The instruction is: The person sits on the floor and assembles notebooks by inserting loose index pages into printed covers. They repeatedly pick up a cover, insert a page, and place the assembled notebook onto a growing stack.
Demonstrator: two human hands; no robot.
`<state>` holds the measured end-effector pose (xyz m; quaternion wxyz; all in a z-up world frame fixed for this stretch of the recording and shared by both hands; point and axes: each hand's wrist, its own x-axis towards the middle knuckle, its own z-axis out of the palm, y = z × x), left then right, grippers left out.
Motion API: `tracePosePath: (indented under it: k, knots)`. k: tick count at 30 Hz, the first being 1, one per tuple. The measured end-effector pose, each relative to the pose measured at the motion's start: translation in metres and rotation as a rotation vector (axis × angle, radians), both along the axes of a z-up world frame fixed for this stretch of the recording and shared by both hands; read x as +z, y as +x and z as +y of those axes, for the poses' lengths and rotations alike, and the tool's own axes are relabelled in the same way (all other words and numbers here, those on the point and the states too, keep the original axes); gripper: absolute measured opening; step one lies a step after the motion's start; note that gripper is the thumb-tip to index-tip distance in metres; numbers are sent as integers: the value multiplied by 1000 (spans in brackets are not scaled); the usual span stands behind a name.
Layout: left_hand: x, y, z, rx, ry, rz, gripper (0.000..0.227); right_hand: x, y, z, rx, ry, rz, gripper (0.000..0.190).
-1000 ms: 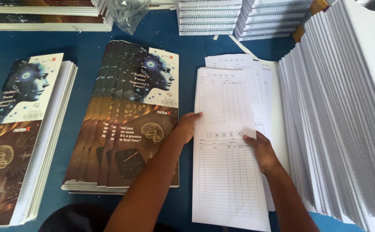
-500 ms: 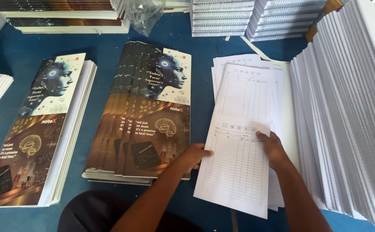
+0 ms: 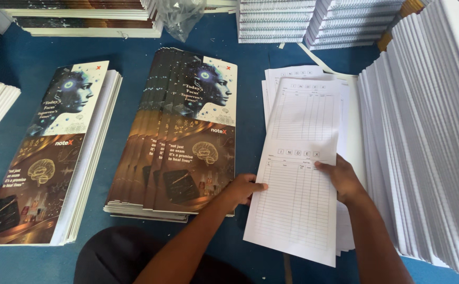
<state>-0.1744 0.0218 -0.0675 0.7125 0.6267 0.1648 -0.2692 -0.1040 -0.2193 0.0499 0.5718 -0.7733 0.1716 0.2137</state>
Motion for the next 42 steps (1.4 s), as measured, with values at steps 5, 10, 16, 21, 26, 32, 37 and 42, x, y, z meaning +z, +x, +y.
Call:
tracePosePath:
  k: [5, 10, 16, 21, 26, 32, 37, 42]
  knots:
    - [19, 2, 21, -19, 232, -254, 48, 10, -10, -5, -7, -6, -71, 61]
    - [55, -23, 57, -210, 996, -633, 59, -1, -17, -16, -8, 50, -79, 63]
    - [67, -65, 66, -567, 1349, -608, 115, -16, -16, -20, 35, 74, -106, 62]
    - [60, -74, 66, -565, 1359, -628, 110, -10, -19, -18, 36, 93, -157, 59]
    - [60, -74, 70, -580, 1251, -619, 79, 6, -26, -17, 8, 61, -160, 59]
    - [63, -76, 61, -387, 1205, -933, 24, 20, -38, -14, -1, -14, -146, 59]
    - [67, -74, 59, -138, 1140, -1012, 15, 26, -42, -12, 14, -86, -156, 58]
    - [77, -75, 61, -25, 958, -927, 18, 26, -40, -14, 11, -72, -154, 59]
